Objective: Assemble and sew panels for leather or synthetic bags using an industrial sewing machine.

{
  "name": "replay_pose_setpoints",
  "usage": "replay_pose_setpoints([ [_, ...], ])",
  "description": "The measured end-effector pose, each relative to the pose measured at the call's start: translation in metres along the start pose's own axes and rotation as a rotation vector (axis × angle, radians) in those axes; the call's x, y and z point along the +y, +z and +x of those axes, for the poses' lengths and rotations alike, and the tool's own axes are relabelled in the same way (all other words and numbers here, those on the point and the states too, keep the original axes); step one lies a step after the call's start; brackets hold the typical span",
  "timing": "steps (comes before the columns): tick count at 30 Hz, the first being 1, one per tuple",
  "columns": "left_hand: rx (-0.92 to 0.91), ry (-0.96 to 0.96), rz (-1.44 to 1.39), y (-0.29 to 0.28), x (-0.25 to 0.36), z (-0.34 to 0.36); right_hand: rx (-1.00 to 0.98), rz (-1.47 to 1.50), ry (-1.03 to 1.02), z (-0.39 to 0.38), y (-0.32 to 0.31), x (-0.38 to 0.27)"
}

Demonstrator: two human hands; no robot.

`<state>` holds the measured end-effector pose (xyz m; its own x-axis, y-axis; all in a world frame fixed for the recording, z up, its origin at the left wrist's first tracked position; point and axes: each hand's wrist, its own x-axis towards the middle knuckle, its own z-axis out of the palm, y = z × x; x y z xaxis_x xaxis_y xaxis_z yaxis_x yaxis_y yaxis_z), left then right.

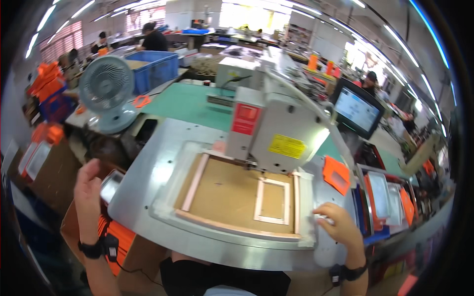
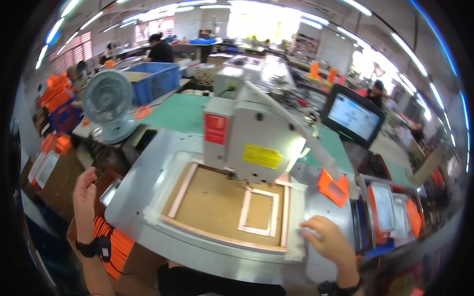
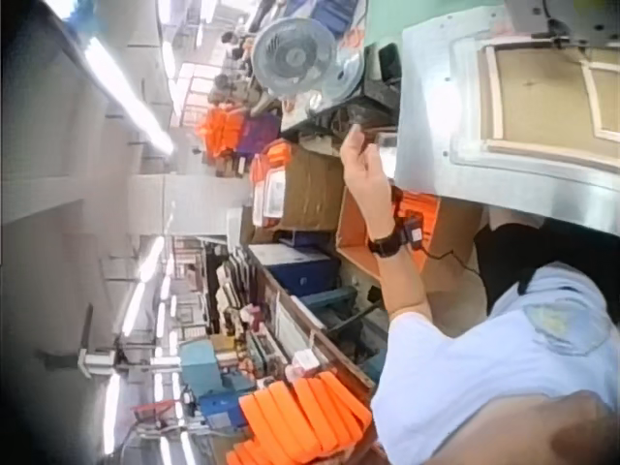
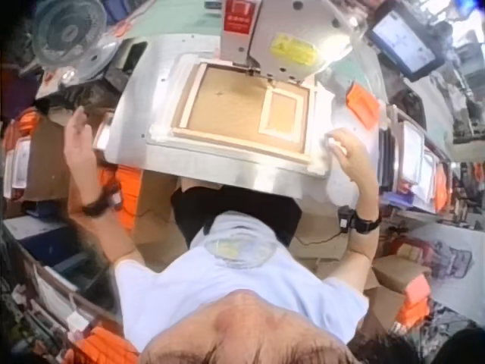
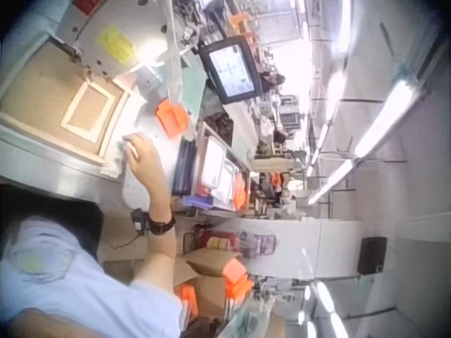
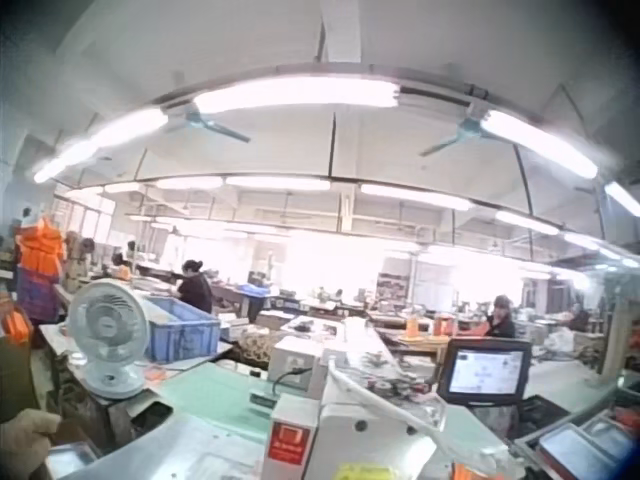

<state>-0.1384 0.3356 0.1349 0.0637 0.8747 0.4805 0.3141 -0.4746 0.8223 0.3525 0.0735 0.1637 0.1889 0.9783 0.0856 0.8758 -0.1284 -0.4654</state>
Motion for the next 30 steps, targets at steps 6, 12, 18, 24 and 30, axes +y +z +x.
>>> replay_pose_setpoints([
  [6, -1.274, 0.719, 0.188, 0.155, 0.119, -0.016, 0.057, -0.336, -0.221, -0.005, 0.03, -0.042],
  [12, -1.263, 1.01, 0.402, 0.272, 0.12, -0.041, -0.095, -0.151, -0.281, -0.026, 0.026, -0.025],
  [18, -1.345, 0.987, 0.475, 0.269, 0.087, -0.028, 0.123, -0.12, -0.079, -0.055, -0.006, 0.046],
  [24, -1.216, 0.866, 0.791, 0.226, 0.069, 0.022, 0.311, -0.153, 0.204, -0.044, -0.046, 0.13],
  [30, -0.996, 0.937, 0.934, 0.219, 0.068, 0.03, 0.331, -0.208, 0.367, 0.012, -0.048, 0.178],
])
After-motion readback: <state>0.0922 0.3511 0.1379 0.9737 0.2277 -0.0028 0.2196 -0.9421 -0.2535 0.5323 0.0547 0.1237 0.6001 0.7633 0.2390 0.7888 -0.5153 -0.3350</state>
